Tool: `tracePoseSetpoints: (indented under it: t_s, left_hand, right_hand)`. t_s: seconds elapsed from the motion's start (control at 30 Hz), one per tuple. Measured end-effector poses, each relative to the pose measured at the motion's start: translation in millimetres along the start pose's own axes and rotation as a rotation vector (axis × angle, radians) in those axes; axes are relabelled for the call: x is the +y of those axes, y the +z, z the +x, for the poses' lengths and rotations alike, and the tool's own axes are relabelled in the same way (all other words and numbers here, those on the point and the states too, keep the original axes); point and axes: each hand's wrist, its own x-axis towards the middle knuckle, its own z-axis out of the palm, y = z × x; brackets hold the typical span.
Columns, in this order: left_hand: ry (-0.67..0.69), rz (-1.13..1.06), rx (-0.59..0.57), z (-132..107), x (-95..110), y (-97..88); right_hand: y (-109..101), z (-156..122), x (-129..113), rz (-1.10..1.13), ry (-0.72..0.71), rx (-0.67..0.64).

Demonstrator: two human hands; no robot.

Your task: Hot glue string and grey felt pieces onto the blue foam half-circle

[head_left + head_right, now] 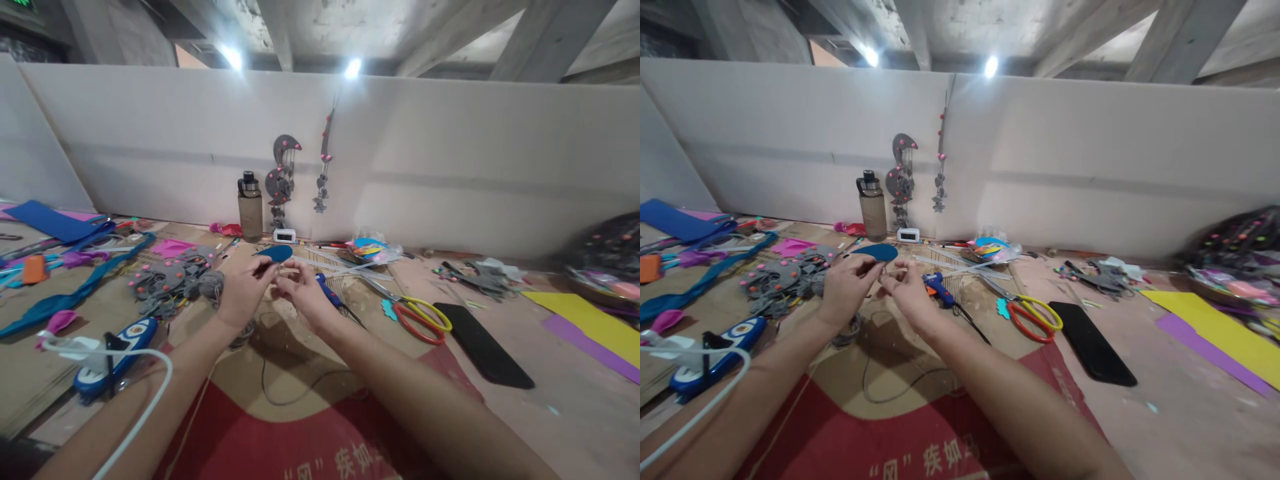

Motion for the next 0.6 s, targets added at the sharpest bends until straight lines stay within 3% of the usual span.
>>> tracePoseSetpoints:
  t_s: [0.17,0.3,0.6]
  left_hand:
    - [-0.327,-0.378,-0.078,3.8,3.1,4.8]
    - [-0.477,-0.702,-0.173,4.1,-1.3,13.4]
    - [-0.638,-0.834,-0.067,6.4,6.0,13.4]
  right_hand:
    - [-13.1,3.3,-6.3,-0.282,-0.147,0.084]
    - [-25.1,7.2,-9.7,-0.391,-0.261,0.15]
    - [-24.2,6.0,-14.4,-0.478,-0.297,0.213]
